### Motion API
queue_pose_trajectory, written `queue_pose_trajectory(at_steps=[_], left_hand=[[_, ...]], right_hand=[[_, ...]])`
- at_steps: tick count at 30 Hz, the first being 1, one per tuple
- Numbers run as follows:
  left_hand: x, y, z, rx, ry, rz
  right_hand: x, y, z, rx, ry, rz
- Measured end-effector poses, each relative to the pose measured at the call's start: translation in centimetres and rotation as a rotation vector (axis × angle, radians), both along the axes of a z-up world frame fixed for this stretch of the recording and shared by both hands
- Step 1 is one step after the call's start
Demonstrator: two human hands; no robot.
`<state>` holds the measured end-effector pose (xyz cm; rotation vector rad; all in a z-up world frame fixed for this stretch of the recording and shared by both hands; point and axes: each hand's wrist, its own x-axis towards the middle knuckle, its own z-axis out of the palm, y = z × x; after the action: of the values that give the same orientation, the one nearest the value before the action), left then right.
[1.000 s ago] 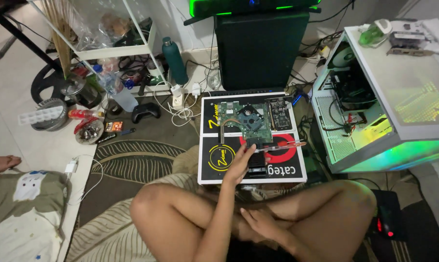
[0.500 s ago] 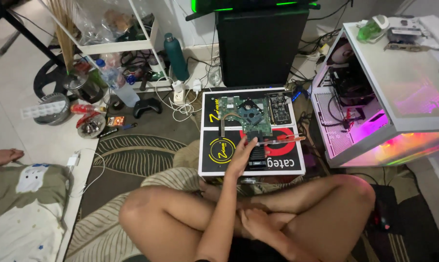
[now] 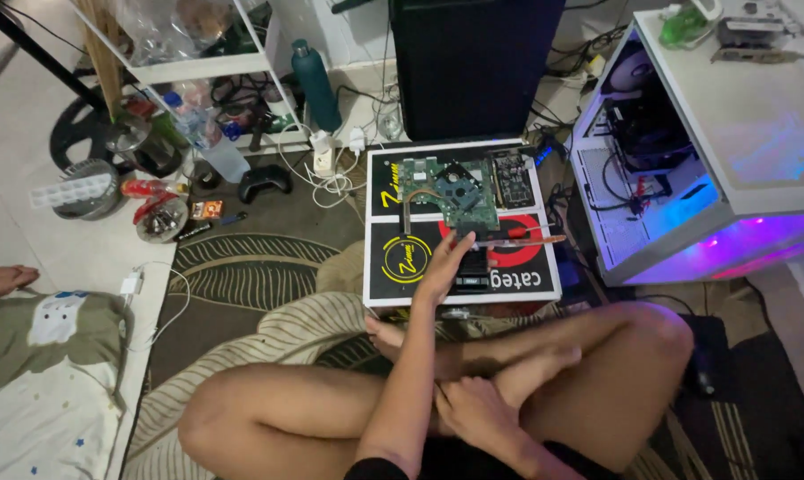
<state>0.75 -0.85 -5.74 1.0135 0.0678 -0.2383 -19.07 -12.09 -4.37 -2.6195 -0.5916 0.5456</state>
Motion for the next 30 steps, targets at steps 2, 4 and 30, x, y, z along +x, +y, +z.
queue_pose_trajectory(at_steps=[2,4,30], left_hand=[[0.0,0.1,0.9,0.013,0.016,-0.033],[0.4,0.3,0.3,0.036,0.016,-0.06],[-0.7,0.5,0.1,0.122,-0.009,-0.036]], right_hand=[[0.0,-0.4,0.6,0.027,-0.071,-0.006],[0.0,-1.0,0.1,0.063,-0.158,-0.007],[4.0,-5.4,-12.3,0.066,-0.079,-0.024]])
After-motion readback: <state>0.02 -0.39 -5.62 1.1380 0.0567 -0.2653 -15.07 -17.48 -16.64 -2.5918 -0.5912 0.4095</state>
